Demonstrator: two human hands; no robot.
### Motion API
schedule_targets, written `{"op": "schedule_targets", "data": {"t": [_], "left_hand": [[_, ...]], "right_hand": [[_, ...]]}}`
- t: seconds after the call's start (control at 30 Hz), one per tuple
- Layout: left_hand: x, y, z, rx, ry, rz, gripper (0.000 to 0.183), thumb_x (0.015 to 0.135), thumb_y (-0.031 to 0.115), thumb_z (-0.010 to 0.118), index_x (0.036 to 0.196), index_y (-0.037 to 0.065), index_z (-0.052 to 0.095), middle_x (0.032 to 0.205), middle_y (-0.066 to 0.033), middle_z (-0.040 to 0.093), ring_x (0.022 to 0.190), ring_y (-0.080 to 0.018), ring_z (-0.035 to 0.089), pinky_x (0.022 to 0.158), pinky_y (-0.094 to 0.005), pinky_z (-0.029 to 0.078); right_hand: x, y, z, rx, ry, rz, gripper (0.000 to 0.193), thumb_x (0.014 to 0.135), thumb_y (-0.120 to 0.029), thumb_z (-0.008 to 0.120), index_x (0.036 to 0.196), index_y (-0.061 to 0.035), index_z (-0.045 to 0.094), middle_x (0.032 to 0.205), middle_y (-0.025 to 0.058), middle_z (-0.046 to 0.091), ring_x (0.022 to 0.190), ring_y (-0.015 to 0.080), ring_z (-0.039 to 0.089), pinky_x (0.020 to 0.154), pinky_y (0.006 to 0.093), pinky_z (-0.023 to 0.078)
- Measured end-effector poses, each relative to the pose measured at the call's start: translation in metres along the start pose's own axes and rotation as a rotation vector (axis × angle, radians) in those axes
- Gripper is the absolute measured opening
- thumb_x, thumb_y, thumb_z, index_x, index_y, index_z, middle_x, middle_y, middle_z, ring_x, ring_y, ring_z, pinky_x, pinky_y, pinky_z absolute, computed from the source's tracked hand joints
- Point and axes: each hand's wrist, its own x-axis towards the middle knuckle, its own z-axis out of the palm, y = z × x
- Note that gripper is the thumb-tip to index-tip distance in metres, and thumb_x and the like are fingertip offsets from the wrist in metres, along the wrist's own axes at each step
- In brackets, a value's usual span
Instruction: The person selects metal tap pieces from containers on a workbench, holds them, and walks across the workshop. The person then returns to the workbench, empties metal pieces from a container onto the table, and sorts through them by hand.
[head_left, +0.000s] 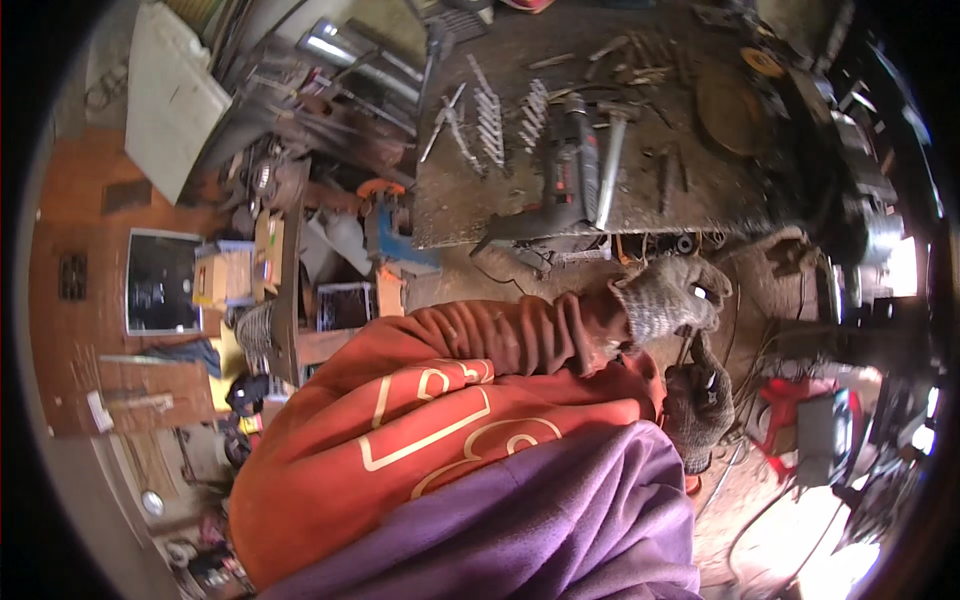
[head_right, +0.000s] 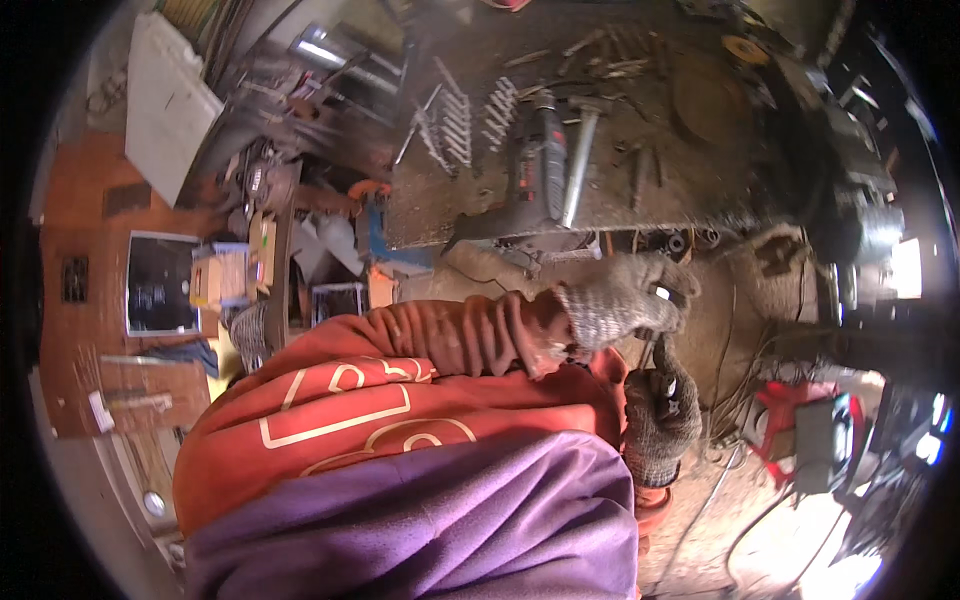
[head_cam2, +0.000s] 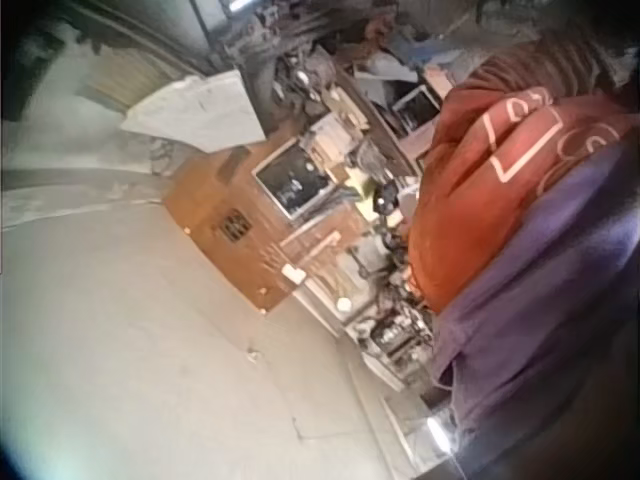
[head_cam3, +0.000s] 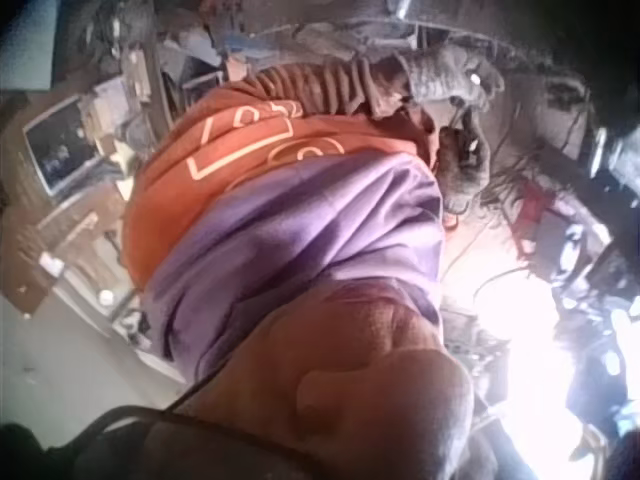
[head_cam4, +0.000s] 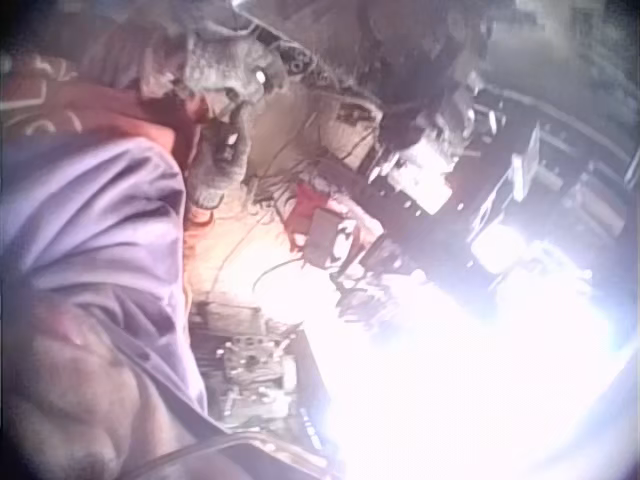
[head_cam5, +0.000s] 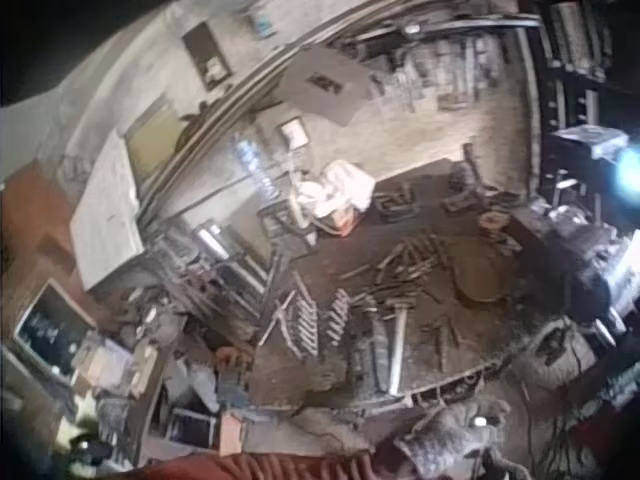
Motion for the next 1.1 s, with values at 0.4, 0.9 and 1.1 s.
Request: {"op": "schedule_targets", "data": {"t": [0.4,0.9,1.1], "left_hand": [[-0.093,-0.02,-0.34,1.134,1.132,0.492,0.028,0.085,0.0,0.062,0.113,0.003,0.066,0.105,-0.0175,0.071,0.101,-0.0303,0.068,0.089,-0.0397,0.054],[-0.073,0.054,-0.288,1.633,1.068,0.095,0.024,0.086,0.013,0.067,0.107,0.002,0.067,0.107,-0.0214,0.065,0.099,-0.0407,0.063,0.089,-0.0475,0.051],[-0.064,0.155,-0.264,1.451,1.09,0.386,0.029,0.084,0.009,0.073,0.111,-0.001,0.067,0.114,-0.0179,0.065,0.103,-0.0305,0.064,0.09,-0.0386,0.053]], "right_hand": [[0.115,-0.034,0.072,-0.153,-0.144,0.292,0.036,0.087,0.0,0.071,0.122,0.0038,0.065,0.084,0.0021,0.067,0.067,0.0053,0.058,0.06,0.0211,0.048],[0.194,-0.019,0.107,-0.077,-0.096,0.482,0.03,0.089,-0.008,0.073,0.117,-0.0001,0.067,0.08,0.0018,0.07,0.062,0.0071,0.06,0.053,0.0233,0.047],[0.227,0.012,0.091,-0.075,-0.111,0.339,0.021,0.086,-0.008,0.076,0.104,-0.0033,0.067,0.076,0.003,0.068,0.056,0.0095,0.06,0.05,0.0261,0.047]]}}
